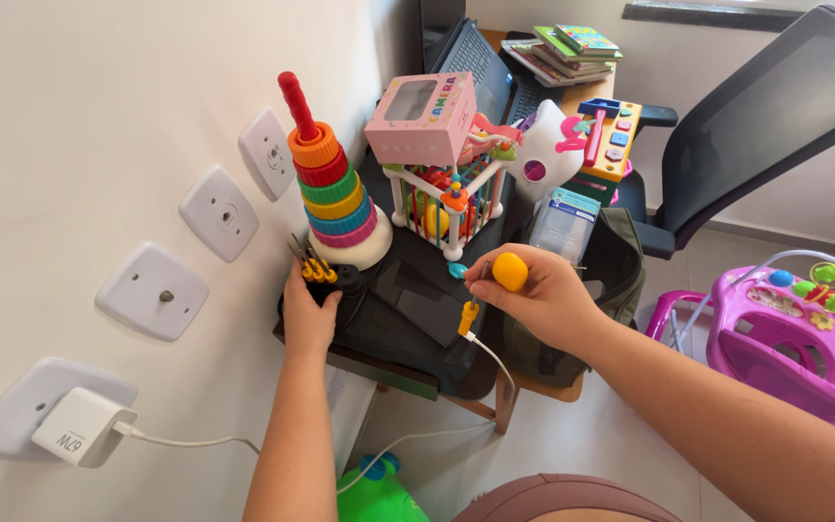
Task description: The person moves several toys and books from a wall shelf to a desk. They then retrieve a screwdriver set from a bag, select a screwdriver, and use it to tighten screws on the wooden shelf brackets.
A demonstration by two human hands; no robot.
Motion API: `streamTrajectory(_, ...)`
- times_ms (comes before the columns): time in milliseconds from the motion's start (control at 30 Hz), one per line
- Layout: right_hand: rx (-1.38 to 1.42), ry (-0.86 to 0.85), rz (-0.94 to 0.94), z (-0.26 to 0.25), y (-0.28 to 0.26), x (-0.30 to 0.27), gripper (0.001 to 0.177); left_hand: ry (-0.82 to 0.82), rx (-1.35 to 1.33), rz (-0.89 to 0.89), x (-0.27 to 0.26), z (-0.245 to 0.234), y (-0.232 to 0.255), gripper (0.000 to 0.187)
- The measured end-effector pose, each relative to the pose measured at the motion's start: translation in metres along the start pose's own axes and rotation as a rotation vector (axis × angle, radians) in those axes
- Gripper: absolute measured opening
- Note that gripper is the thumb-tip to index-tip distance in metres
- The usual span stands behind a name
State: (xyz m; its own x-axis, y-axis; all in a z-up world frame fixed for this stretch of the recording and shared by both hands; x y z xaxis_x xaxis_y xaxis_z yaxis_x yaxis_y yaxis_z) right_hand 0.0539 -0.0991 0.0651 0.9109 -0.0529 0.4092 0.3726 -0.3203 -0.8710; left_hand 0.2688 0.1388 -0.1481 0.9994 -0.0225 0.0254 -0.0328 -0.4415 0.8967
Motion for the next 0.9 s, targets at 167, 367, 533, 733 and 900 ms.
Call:
streamTrajectory(167,-0.011,0.011,-0.001,-0.003,-0.001,-0.001,0.015,0.09,-0.096,0.074,-0.019,-0.012,0.022,0.107)
streamTrajectory(367,0.01,0.057,-0.026,-0.016,-0.004,0.001,0.014,0.41,-0.119,0.469,-0.101,-0.035,0.117,0.076)
streamTrajectory(533,0.092,0.211,-0.014,-0.044,0.003,-0.002,0.013,-0.589,-0.399,0.556,-0.142,0.037,0.208,0.042)
streamTrajectory(733,0.053,0.576,-0.073,-0.118,0.007,-0.04,0.018,-1.054,-0.894,0.093,-0.164,0.112,0.25,0.028)
streamTrajectory(900,0.272,0.793,-0.022,-0.169,0.015,-0.091,0.018,-1.179,-1.015,-0.262,-0.18,0.165,0.273,0.027)
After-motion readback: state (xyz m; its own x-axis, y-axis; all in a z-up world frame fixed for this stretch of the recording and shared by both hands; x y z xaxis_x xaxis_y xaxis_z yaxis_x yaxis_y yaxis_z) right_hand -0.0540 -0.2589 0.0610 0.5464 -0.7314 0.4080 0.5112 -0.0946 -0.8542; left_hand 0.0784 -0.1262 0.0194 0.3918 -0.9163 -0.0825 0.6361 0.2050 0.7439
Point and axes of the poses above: each hand's wrist, its own x-axis towards the middle knuckle, its own z-axis out of the palm, y = z × x, the point moved 7 cm from there along x, towards the middle knuckle, and after that the axes turned 15 degrees about -z, right-handed, at the moved point
